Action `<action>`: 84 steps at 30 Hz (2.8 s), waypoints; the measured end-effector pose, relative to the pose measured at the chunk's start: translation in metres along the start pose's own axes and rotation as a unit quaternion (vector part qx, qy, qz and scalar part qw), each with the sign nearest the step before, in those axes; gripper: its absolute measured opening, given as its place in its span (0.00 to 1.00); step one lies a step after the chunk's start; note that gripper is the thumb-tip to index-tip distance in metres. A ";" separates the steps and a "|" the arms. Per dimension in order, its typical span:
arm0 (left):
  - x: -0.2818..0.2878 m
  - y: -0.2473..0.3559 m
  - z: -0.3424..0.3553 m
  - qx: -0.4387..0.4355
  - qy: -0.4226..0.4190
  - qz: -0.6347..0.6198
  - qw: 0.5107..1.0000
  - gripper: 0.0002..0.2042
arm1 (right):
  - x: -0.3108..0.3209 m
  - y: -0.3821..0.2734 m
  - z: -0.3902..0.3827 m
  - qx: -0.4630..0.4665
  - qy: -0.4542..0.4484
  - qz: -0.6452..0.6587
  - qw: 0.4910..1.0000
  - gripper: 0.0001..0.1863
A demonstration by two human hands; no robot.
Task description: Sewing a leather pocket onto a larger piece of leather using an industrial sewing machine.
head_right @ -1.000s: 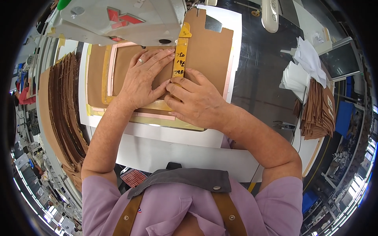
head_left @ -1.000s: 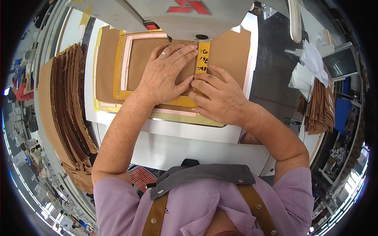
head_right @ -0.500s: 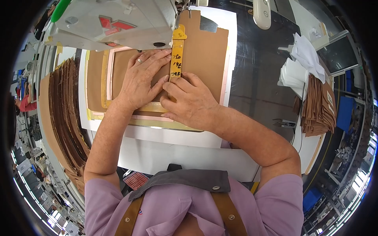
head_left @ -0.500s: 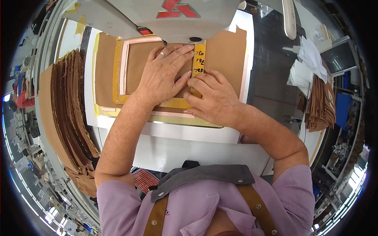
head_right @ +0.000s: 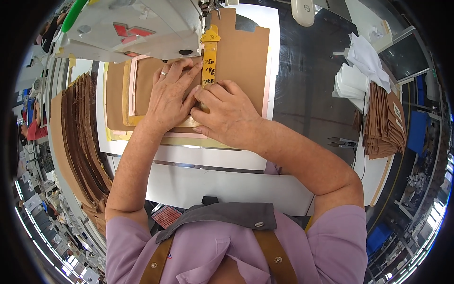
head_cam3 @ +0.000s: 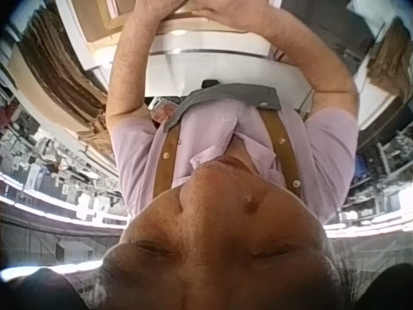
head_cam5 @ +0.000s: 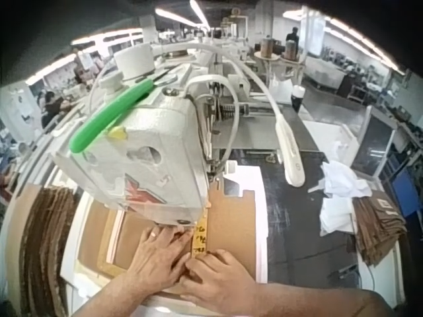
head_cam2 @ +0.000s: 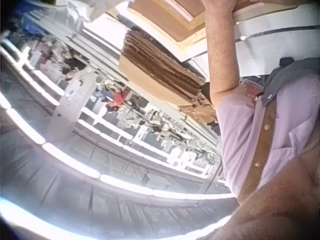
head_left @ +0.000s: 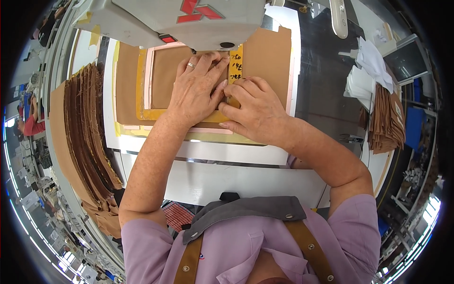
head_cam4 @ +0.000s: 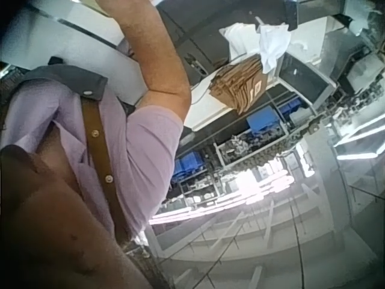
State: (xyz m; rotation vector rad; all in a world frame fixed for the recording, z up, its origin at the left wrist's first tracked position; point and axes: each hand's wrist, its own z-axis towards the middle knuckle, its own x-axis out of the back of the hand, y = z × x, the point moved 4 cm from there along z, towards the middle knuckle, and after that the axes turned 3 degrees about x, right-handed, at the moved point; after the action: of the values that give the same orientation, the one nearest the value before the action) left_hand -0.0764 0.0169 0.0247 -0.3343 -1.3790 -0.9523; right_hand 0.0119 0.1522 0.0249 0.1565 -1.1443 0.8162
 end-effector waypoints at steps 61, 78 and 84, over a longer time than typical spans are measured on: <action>0.013 -0.004 -0.092 0.137 0.149 0.071 0.977 0.29 | 0.009 0.074 0.004 -0.116 0.014 -0.097 0.988 0.24; 0.013 -0.005 -0.088 0.200 0.161 0.123 0.959 0.34 | 0.023 0.085 -0.028 -0.370 0.070 -0.157 0.913 0.36; 0.012 -0.010 -0.093 0.197 0.163 0.125 0.959 0.32 | 0.040 0.104 -0.055 -0.460 0.042 -0.181 0.868 0.40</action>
State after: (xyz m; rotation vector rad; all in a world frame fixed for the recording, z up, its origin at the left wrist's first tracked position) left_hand -0.0220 -0.0594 0.0119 -0.0433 -1.1557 -0.4810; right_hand -0.0072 0.2736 0.0052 -0.4487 -1.2609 -0.1109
